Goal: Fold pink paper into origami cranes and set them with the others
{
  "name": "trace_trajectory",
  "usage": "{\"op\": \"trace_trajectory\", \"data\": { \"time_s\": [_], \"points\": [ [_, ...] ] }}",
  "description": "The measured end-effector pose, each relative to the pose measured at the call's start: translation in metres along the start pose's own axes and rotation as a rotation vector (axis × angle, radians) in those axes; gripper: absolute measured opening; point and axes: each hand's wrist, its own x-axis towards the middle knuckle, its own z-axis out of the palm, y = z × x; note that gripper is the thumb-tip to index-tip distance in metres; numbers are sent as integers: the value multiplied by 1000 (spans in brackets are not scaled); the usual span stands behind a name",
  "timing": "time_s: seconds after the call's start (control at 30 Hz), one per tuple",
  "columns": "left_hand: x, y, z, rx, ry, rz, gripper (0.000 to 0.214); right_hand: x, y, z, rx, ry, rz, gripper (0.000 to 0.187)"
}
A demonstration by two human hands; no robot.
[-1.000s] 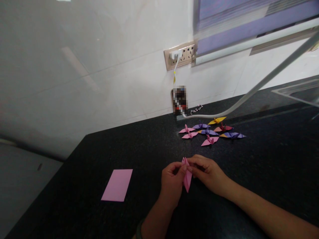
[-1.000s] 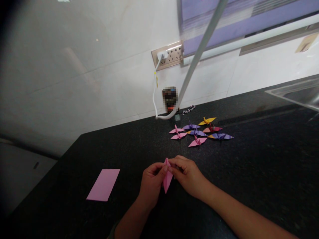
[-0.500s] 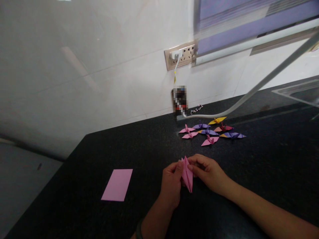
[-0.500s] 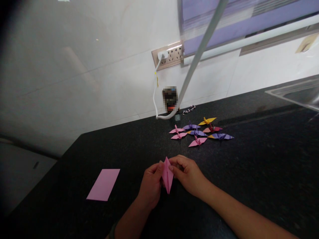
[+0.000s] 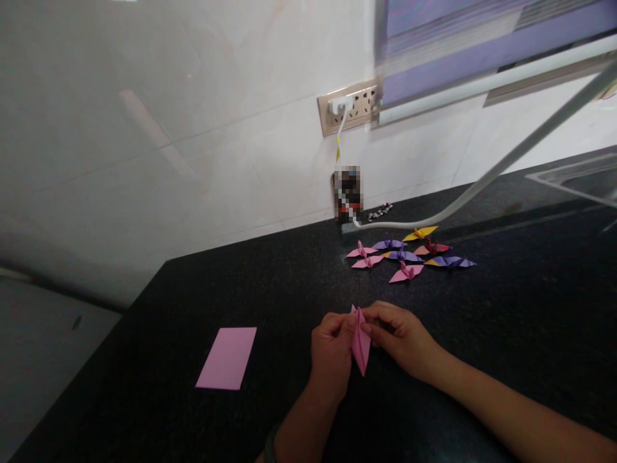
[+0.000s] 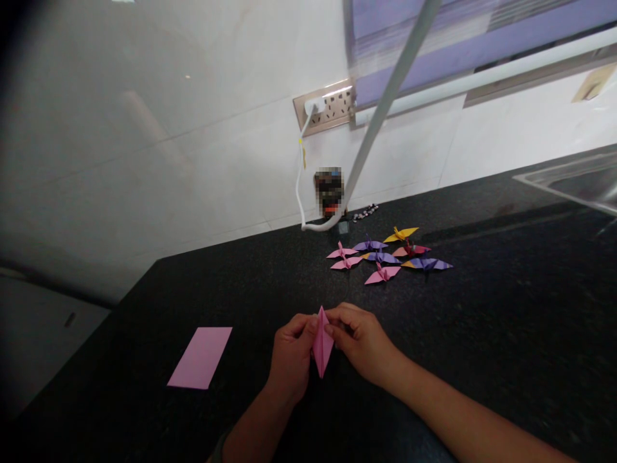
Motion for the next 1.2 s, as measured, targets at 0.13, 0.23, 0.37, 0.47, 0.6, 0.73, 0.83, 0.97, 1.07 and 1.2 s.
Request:
{"op": "trace_trajectory", "data": {
  "time_s": [0.13,0.23,0.37,0.47,0.6,0.73,0.83,0.97,1.07,1.2],
  "points": [
    [-1,1,1,73,36,23,25,1,-1,1,-2,-10,-8,17],
    [-1,-1,1,148,58,59,24,0,-1,2,7,-13,-11,15],
    [0,-3,0,247,83,136,24,-1,1,4,-3,-14,-7,12],
    [1,-2,0,302,86,174,24,0,4,6,-3,1,2,12],
    [0,-1,0,349,45,198,25,1,7,6,76,38,57,16],
    [-1,-3,0,380,19,200,25,1,5,3,136,46,85,14],
    [-1,-3,-1,394,13,205,24,1,4,2,109,54,76,13],
    [-1,-4,-1,417,7,215,24,1,4,2,34,64,66,13],
    [-1,-4,-1,428,13,226,23,2,4,2,8,68,66,15],
    [-2,-3,0,453,8,244,24,1,2,1,-5,67,71,17]
  ]
}}
